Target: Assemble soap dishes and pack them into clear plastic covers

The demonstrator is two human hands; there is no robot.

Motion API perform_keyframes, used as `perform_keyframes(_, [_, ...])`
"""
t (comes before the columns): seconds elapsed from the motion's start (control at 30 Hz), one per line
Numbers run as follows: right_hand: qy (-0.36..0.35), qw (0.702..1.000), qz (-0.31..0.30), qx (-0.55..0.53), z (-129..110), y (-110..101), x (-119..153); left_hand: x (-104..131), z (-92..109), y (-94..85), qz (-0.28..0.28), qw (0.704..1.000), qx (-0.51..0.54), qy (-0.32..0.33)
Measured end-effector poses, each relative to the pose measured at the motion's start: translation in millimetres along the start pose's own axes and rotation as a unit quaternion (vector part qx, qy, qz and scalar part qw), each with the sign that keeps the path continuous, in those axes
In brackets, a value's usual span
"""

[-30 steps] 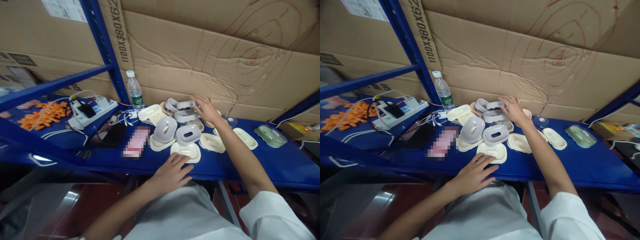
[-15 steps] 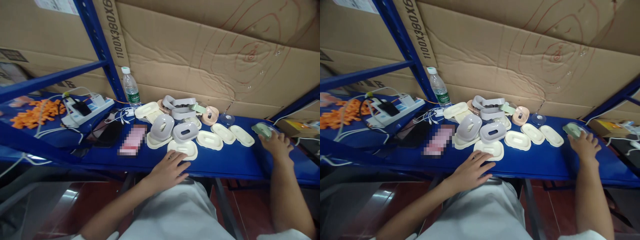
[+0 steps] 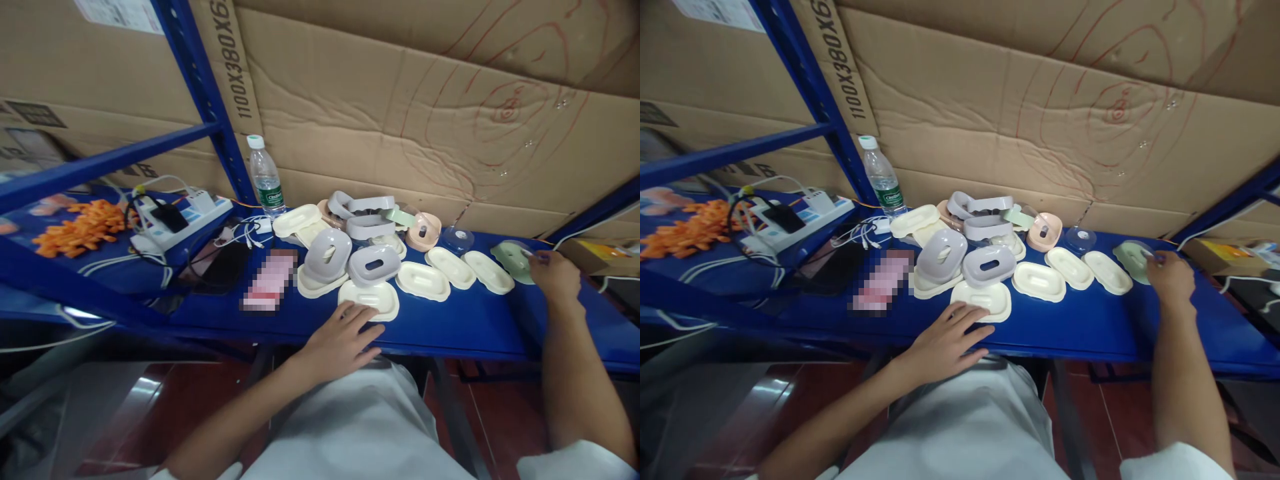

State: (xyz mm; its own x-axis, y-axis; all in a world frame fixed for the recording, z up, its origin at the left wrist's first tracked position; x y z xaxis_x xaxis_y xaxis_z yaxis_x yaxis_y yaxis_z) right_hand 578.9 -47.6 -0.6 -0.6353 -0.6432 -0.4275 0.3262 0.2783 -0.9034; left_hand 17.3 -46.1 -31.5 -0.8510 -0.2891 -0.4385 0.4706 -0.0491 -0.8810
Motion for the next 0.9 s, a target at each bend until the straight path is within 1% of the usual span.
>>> perform_keyframes(0.1, [0.045, 0.998, -0.033, -0.04, 0.9, 8.1, 1.8, 0.6, -0.3, 0.1, 0.004, 1.0, -0.001, 0.0])
perform_keyframes(0.17, [0.049, 0.995, -0.061, -0.069, -5.0, 14.9, 6.2, 1.0, -0.5, 0.5, 0.004, 1.0, -0.004, -0.001])
perform_keyframes(0.27, [0.066, 0.99, -0.07, -0.102, -9.7, 15.1, 12.4, 1.2, -0.3, 1.3, 0.001, 1.0, -0.003, 0.001])
perform_keyframes(0.37, [0.096, 0.985, -0.045, -0.136, -8.5, 4.7, 16.5, 1.0, 0.1, 1.3, 0.001, 1.0, -0.003, 0.004])
perform_keyframes(0.43, [0.115, 0.981, -0.011, -0.158, -7.3, -6.9, 19.0, 0.9, 0.1, 1.0, 0.002, 1.0, -0.005, 0.004])
perform_keyframes(0.5, [0.113, 0.977, 0.032, -0.18, -13.5, -22.6, 22.5, 0.7, 0.4, 1.0, 0.003, 1.0, -0.007, 0.005])
perform_keyframes(0.53, [0.101, 0.975, 0.05, -0.19, -21.5, -31.7, 24.9, 0.7, 0.6, 1.0, 0.004, 1.0, -0.007, 0.006])
perform_keyframes(0.57, [0.074, 0.974, 0.068, -0.201, -35.1, -42.1, 27.7, 0.7, 0.7, 0.8, 0.005, 1.0, -0.007, 0.006])
perform_keyframes(0.6, [0.027, 0.973, 0.083, -0.214, -55.5, -54.2, 31.2, 0.6, 0.9, 0.7, 0.006, 1.0, -0.007, 0.006])
perform_keyframes(0.63, [-0.033, 0.969, 0.096, -0.227, -81.8, -67.5, 36.5, 0.7, 0.8, 0.6, 0.007, 1.0, -0.008, 0.006])
perform_keyframes(0.67, [-0.115, 0.957, 0.109, -0.241, -114.9, -82.8, 44.6, 0.7, 0.8, 0.3, 0.008, 1.0, -0.008, 0.005])
perform_keyframes(0.7, [-0.206, 0.937, 0.12, -0.255, -151.8, -98.5, 56.0, 0.8, 0.6, 0.0, 0.01, 1.0, -0.009, 0.004])
perform_keyframes(0.77, [-0.35, 0.887, 0.133, -0.271, -222.1, -125.5, 81.2, 1.1, 0.0, 0.0, 0.011, 1.0, -0.01, 0.001])
perform_keyframes(0.83, [-0.45, 0.844, 0.13, -0.26, -285.5, -141.3, 100.8, 1.4, -0.3, 0.2, 0.011, 1.0, -0.011, 0.001])
perform_keyframes(0.9, [-0.508, 0.82, 0.113, -0.239, -338.2, -146.5, 109.9, 1.5, -0.3, 0.3, 0.011, 1.0, -0.011, 0.001])
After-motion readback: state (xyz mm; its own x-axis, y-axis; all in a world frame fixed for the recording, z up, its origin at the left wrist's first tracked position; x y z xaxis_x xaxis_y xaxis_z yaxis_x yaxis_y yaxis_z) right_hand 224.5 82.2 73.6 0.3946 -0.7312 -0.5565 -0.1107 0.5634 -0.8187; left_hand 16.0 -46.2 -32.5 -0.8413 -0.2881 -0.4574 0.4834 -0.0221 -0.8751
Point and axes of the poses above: each hand's wrist, its own x-axis away from the middle knuckle, its own y-axis out of the palm, z = x × y, the point moved 10 cm from there along -x, towards the middle knuckle, and after that the axes turned 3 degrees about x, right-handed, at the moved point
